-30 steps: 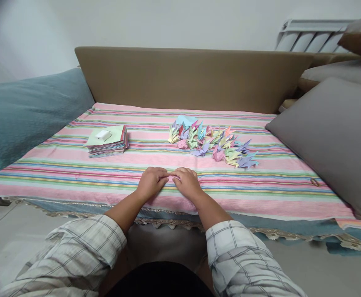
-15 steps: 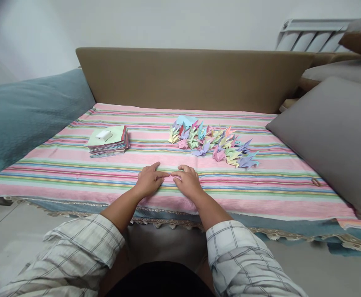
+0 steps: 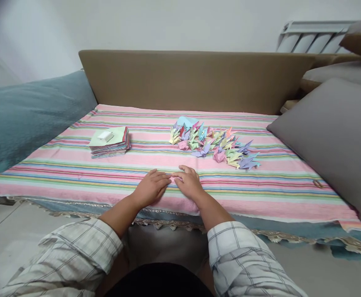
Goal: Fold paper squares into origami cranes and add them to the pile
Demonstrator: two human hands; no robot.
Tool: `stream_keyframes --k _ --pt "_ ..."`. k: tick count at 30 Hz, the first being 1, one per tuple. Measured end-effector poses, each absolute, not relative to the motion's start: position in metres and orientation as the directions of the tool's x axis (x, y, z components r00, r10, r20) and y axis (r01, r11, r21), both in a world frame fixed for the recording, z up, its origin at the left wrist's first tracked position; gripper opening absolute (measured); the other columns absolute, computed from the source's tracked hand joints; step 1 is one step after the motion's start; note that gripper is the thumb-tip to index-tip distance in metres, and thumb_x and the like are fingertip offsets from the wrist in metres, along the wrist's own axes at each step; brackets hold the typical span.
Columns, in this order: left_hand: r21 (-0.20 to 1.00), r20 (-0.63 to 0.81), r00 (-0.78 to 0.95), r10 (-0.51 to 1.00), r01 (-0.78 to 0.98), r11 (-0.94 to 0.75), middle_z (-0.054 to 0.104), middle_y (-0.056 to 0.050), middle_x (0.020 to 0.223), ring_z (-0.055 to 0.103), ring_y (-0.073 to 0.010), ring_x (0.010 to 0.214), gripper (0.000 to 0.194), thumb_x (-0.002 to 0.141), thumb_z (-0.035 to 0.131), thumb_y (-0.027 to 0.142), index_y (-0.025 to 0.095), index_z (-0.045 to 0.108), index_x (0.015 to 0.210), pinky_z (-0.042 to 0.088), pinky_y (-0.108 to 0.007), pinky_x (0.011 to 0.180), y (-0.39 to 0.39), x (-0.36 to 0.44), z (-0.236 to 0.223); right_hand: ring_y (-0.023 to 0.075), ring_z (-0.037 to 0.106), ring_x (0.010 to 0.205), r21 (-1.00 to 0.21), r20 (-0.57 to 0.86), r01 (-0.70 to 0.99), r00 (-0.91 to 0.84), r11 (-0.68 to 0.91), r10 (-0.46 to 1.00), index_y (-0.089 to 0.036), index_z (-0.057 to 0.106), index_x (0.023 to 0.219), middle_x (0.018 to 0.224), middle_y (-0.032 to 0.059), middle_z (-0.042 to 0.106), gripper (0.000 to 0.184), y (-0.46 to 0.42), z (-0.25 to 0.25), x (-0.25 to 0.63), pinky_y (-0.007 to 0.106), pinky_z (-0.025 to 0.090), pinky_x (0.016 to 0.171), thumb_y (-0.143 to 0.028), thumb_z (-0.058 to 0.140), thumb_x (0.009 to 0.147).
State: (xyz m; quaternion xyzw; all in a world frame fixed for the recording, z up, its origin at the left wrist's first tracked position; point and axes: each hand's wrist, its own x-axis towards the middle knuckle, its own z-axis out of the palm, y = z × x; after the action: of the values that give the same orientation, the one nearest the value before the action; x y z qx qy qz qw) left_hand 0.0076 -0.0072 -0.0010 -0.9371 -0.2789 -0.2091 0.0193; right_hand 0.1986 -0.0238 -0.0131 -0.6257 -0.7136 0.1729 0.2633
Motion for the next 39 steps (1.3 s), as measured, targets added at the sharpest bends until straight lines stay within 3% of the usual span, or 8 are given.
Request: stream_keyframes --k 4,18,22,25,28,33,39 --pt "0.080 0.432 0.781 0.451 0.465 -0.882 0.067 -0.006 0.110 0.059 -0.0200 0.104 0.024 0.088 0.046 0.020 0.018 0.064 0.104 0.045 -0.038 0.092 -0.001 0.005 -0.004 0.0225 0.039 0.123 -0.581 0.145 0.788 -0.144 0.202 0.979 -0.032 0.066 0.111 0.134 0.0028 0.046 0.034 -0.023 -0.015 0.205 0.042 0.030 0.104 -0.021 0.048 0.083" --pt "0.166 0.378 0.778 0.501 0.476 -0.864 0.067 -0.005 0.111 0.058 -0.0194 0.104 0.026 0.085 0.047 0.018 0.022 0.067 0.103 0.043 -0.037 0.092 0.002 0.005 -0.002 0.0242 0.041 0.120 -0.543 0.194 0.814 -0.117 0.207 0.974 -0.031 0.066 0.110 0.133 0.0039 0.048 0.037 -0.024 -0.017 0.201 0.045 0.033 0.101 -0.017 0.052 0.078" --pt "0.190 0.366 0.770 0.522 0.487 -0.852 0.067 -0.004 0.111 0.058 -0.0196 0.104 0.026 0.085 0.048 0.020 0.022 0.067 0.102 0.042 -0.037 0.093 0.003 0.005 -0.002 0.0235 0.042 0.119 -0.562 0.310 0.781 -0.106 0.272 0.945 -0.025 0.065 0.109 0.132 0.0059 0.050 0.036 -0.029 -0.013 0.202 0.041 0.033 0.099 -0.017 0.055 0.075" --pt "0.212 0.360 0.769 0.528 0.484 -0.849 0.067 -0.004 0.112 0.058 -0.0197 0.104 0.026 0.085 0.049 0.020 0.022 0.067 0.102 0.042 -0.038 0.093 0.003 0.005 -0.002 0.0222 0.046 0.112 -0.491 0.414 0.778 -0.187 0.391 0.891 -0.025 0.066 0.104 0.121 0.0046 0.059 0.029 -0.034 -0.009 0.203 0.040 0.032 0.097 -0.019 0.056 0.078" --pt "0.246 0.362 0.764 0.535 0.475 -0.845 0.067 -0.004 0.110 0.059 -0.0195 0.103 0.025 0.084 0.050 0.019 0.022 0.068 0.102 0.043 -0.038 0.093 0.004 0.006 0.000 0.0215 0.052 0.102 -0.424 0.394 0.789 -0.282 0.445 0.875 -0.025 0.068 0.098 0.110 0.0042 0.066 0.020 -0.036 -0.009 0.203 0.040 0.032 0.092 -0.024 0.055 0.082" --pt "0.316 0.357 0.732 0.580 0.489 -0.813 0.071 -0.005 0.100 0.062 -0.0198 0.097 0.017 0.082 0.057 0.023 0.020 0.070 0.092 0.046 -0.037 0.089 0.008 0.010 0.001 0.0203 0.055 0.098 -0.423 0.342 0.802 -0.290 0.422 0.894 -0.026 0.068 0.096 0.107 0.0038 0.067 0.017 -0.030 -0.012 0.203 0.036 0.035 0.085 -0.031 0.057 0.084" --pt "0.287 0.311 0.690 0.654 0.587 -0.757 0.071 -0.006 0.091 0.062 -0.0218 0.092 0.009 0.078 0.065 0.028 0.020 0.070 0.077 0.046 -0.035 0.084 0.010 0.012 0.003 0.0195 0.056 0.097 -0.446 0.330 0.804 -0.260 0.393 0.907 -0.026 0.070 0.093 0.105 0.0031 0.068 0.015 -0.027 -0.013 0.202 0.035 0.037 0.085 -0.029 0.059 0.083"
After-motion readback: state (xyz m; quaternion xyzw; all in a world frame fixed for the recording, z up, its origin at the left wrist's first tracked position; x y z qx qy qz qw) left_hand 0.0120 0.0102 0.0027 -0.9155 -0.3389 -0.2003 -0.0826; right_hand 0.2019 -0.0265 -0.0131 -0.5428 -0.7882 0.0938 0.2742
